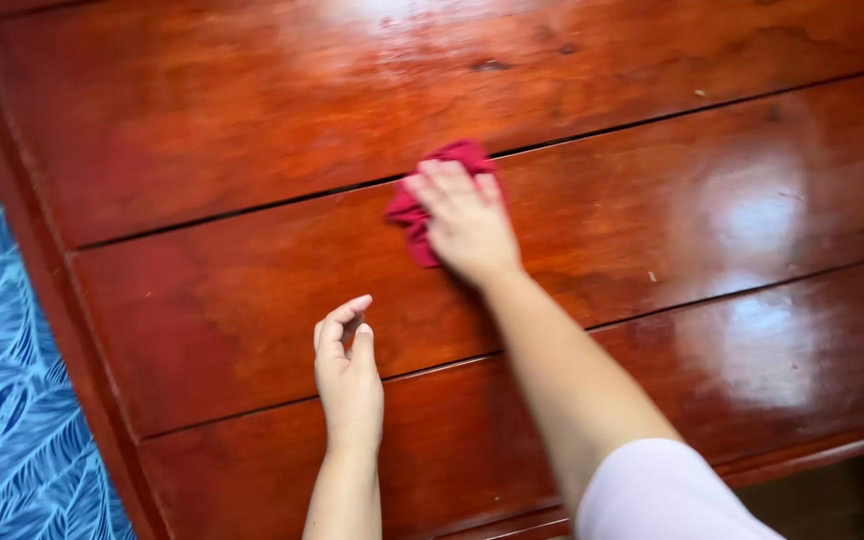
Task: The person wipes a wooden surface with a red cloth, repeatedly dipping the cloth into a yellow container of water and wringing it out. The person moves the container to a nearby table and continues wiping the wooden surface.
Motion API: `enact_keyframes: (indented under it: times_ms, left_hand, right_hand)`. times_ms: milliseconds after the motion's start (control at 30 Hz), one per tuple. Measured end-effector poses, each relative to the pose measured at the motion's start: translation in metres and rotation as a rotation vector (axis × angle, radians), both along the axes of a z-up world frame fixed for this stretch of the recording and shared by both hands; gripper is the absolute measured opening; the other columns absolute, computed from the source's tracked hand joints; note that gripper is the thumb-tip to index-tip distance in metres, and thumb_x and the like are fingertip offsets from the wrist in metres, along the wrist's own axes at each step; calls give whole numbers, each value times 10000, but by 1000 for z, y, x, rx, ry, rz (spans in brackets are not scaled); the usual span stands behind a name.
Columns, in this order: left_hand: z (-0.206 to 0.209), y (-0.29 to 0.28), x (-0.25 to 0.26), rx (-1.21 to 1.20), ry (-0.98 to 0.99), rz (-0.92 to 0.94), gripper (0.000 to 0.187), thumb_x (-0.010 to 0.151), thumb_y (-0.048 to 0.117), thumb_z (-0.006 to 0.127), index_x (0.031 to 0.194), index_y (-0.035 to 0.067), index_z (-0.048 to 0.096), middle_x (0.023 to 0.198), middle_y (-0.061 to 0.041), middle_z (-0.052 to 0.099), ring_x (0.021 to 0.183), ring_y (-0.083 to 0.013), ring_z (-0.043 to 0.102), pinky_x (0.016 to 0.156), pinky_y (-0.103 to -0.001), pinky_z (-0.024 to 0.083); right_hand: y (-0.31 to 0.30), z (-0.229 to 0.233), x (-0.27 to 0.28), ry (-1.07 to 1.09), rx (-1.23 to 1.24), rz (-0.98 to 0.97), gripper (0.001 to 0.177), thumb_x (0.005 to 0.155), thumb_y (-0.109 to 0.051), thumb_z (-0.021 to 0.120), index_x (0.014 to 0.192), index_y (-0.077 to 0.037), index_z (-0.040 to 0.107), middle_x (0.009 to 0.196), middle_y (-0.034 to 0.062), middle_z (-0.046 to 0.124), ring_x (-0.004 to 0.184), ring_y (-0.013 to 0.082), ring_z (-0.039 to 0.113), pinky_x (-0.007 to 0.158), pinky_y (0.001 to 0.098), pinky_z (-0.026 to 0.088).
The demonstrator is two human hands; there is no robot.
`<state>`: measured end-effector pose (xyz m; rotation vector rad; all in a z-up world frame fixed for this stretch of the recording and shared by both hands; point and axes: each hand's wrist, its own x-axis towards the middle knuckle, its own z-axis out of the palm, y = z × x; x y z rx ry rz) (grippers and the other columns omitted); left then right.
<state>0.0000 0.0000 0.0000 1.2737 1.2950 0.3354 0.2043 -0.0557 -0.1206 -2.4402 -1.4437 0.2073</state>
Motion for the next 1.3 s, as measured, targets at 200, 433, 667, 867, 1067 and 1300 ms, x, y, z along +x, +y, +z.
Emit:
enact_keyframes:
  times_ms: [200,433,667,867,1067,1300]
  left_hand:
    - [7,-31,38,-47,41,-112,274,966,14,513,1164,89,687,1244,-28,585,1235,-165,576,1087,-317,448]
    - [7,-64,52,-60,31,-233,265,971,27,520,1174,88,678,1242,-32,588,1238,-171,582,1096,-321,444]
    - [15,-77,35,-26,27,-283,267,968,18,529,1175,80,685,1211,-45,592,1220,-177,586,1092,-324,447]
    - [11,-85,-2,-9,10,-299,260,975,23,538,1182,76,685,1196,-43,592,1191,-172,592,1078,-319,447]
    - [12,-89,-34,-13,21,-293,259,969,15,538,1179,73,677,1209,-45,610,1198,-166,603,1086,-316,451]
    - [5,-88,-70,-86,-25,-240,247,978,5,514,1172,50,661,1253,-35,627,1221,-163,609,1092,-320,450]
  right_hand:
    - [-146,-14,59,-47,-162,-396,673,964,-223,556,1611,-238,373,1685,43,320,1557,263,270,1241,563,219]
    - [-295,-18,49,-82,-195,-775,666,1010,-227,535,1639,-150,329,1708,112,277,1568,336,233,1223,623,202]
    - [-419,-28,5,52,-221,-1316,670,1043,-241,484,1653,-122,236,1718,180,188,1560,412,175,1184,686,192]
    - [-380,-42,-5,49,-244,-1332,638,1015,-206,493,1626,-112,335,1707,151,250,1573,384,218,1229,649,191]
    - [-234,-10,-109,-87,-283,-753,638,950,-259,470,1570,-126,397,1680,128,269,1553,366,187,1211,627,128]
    - [-140,11,-283,146,-273,-123,634,914,-164,502,1535,-64,421,1609,133,374,1490,358,283,1138,614,240]
